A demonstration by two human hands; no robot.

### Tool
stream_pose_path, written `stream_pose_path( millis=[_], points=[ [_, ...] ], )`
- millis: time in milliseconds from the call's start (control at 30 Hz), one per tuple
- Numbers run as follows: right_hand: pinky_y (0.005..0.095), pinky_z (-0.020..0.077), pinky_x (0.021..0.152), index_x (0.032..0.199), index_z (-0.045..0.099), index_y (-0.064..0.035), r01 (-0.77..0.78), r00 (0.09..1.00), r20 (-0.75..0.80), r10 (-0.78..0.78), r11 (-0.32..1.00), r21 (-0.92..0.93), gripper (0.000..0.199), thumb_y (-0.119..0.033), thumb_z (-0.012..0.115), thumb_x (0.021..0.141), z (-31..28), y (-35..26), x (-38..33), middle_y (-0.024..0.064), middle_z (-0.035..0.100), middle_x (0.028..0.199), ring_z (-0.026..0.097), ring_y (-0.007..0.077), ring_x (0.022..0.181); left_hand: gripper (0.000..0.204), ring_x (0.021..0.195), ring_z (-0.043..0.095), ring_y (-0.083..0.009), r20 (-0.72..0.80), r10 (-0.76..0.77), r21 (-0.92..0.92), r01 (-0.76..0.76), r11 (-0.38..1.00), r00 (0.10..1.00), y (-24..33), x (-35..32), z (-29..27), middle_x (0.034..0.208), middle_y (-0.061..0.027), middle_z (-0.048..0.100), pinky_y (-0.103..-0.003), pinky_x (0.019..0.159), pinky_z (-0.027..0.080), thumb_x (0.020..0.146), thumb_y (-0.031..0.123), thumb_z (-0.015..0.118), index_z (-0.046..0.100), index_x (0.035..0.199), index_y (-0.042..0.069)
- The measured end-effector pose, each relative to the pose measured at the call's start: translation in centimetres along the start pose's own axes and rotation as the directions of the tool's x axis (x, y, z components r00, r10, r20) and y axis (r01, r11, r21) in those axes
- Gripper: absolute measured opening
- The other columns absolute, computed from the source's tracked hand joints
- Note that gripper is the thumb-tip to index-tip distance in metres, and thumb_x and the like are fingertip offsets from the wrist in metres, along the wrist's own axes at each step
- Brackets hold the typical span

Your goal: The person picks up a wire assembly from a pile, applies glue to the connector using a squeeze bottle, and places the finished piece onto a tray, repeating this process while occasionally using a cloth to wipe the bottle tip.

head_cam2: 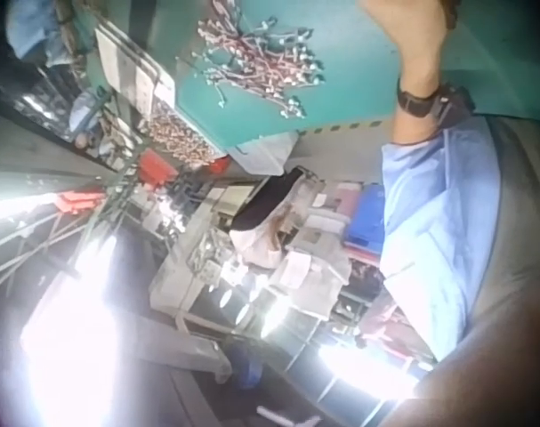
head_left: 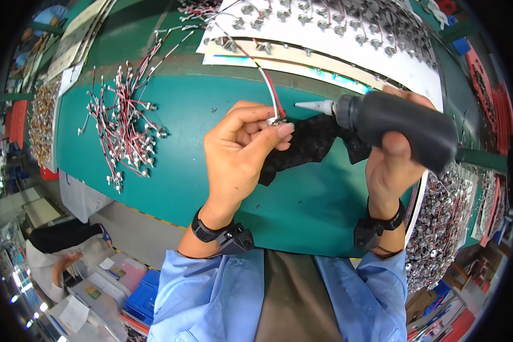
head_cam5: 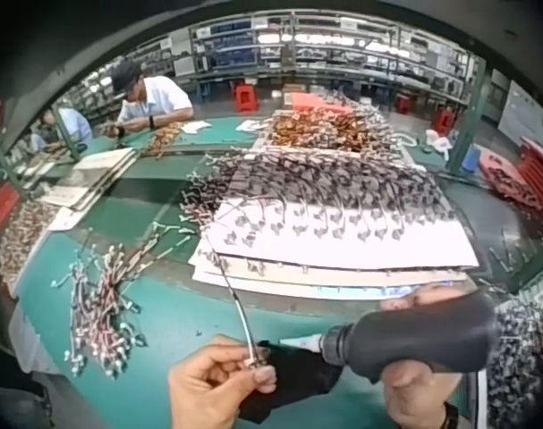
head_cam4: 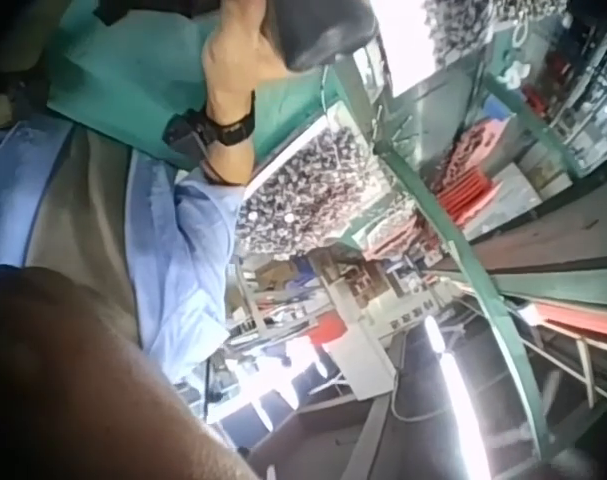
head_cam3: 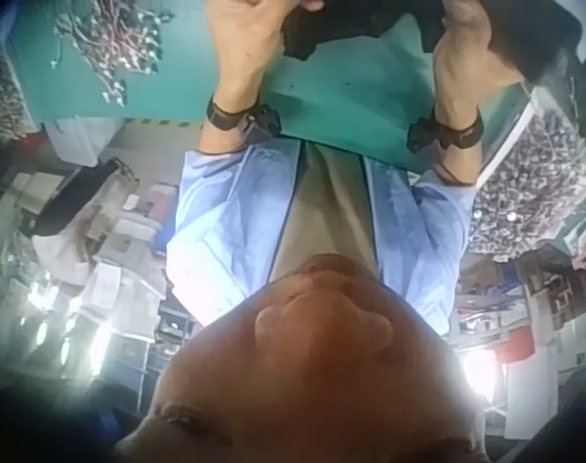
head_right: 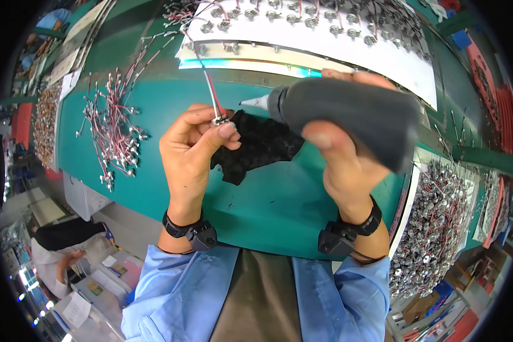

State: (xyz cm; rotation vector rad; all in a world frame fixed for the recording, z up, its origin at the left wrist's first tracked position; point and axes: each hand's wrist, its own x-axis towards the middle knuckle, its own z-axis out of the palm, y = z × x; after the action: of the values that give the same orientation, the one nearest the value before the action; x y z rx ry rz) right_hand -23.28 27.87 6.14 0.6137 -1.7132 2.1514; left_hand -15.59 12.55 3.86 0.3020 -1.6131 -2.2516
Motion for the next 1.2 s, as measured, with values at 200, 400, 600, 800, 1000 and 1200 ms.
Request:
stream_pose_path(
  millis=[200,400,600,800,1000,1200],
  points=[
    [0.0248,0.0445,0.064,0.104,0.045,0.0005,-0.099,0.978,-0.199,0.062,0.978,-0.183,0.045,-0.026,0.066,0.073,-5.8,-0.8,4.6,0.0081,0.055,0.086,0.054,0.0136,0.077,0.015,0.066,0.057,-0.0137,-0.001,0.066,0.060,-0.066,0.996,0.998,0.7,0.4,0.7,0.082,-0.0095,0.054,-0.023,0.058,0.049,0.071,-0.010,0.059,0.055,0.086,-0.007],
    [0.0222,0.0397,0.058,0.087,0.051,-0.0030,0.197,0.838,-0.540,-0.075,0.965,0.172,0.018,-0.020,0.055,0.082,-12.8,-5.2,7.5,0.0049,0.055,0.078,0.040,0.0079,0.051,0.016,0.065,0.056,-0.0124,0.094,0.139,0.387,-0.165,0.907,0.986,2.7,5.2,4.8,0.079,-0.0086,0.058,-0.022,0.059,0.046,0.070,-0.002,0.064,0.058,0.084,-0.006],
    [0.0243,0.0411,0.063,0.086,0.052,-0.0025,0.304,0.807,-0.572,-0.147,0.934,0.189,0.018,-0.020,0.055,0.083,-16.2,-8.0,7.5,0.0047,0.056,0.078,0.040,0.0076,0.048,0.019,0.067,0.055,-0.0240,0.353,0.192,0.730,-0.398,0.555,0.916,-0.6,12.6,16.9,0.077,-0.0103,0.060,-0.034,0.062,0.043,0.062,0.016,0.069,0.065,0.076,0.005],
    [0.0195,0.0398,0.055,0.082,0.055,-0.0066,0.312,0.791,-0.602,-0.109,0.918,0.245,0.017,-0.022,0.061,0.078,-15.9,-7.5,8.0,0.0007,0.055,0.072,0.039,0.0048,0.048,0.018,0.091,0.043,-0.0266,0.451,0.391,0.805,-0.555,0.210,0.802,-6.8,14.9,20.9,0.094,-0.0105,0.052,-0.038,0.076,0.034,0.059,0.019,0.071,0.067,0.072,0.009],
    [0.0201,0.0400,0.055,0.084,0.055,-0.0065,0.275,0.809,-0.583,-0.076,0.925,0.261,0.017,-0.022,0.060,0.079,-15.5,-7.1,8.3,0.0009,0.056,0.073,0.040,0.0048,0.048,0.021,0.096,0.040,-0.0280,0.503,0.457,0.791,-0.604,0.099,0.733,-7.8,14.5,21.5,0.098,-0.0126,0.048,-0.040,0.078,0.032,0.057,0.018,0.071,0.066,0.072,0.005],
    [0.0215,0.0403,0.056,0.093,0.052,0.0004,0.184,0.881,-0.474,-0.015,0.932,0.312,0.022,-0.019,0.053,0.083,-18.8,-6.4,8.1,0.0081,0.056,0.087,0.046,0.0103,0.058,0.023,0.093,0.043,-0.0282,0.508,0.504,0.725,-0.663,0.186,0.698,-4.1,10.4,15.6,0.101,-0.0121,0.048,-0.038,0.076,0.035,0.057,0.015,0.071,0.064,0.075,0.003]
  ],
)
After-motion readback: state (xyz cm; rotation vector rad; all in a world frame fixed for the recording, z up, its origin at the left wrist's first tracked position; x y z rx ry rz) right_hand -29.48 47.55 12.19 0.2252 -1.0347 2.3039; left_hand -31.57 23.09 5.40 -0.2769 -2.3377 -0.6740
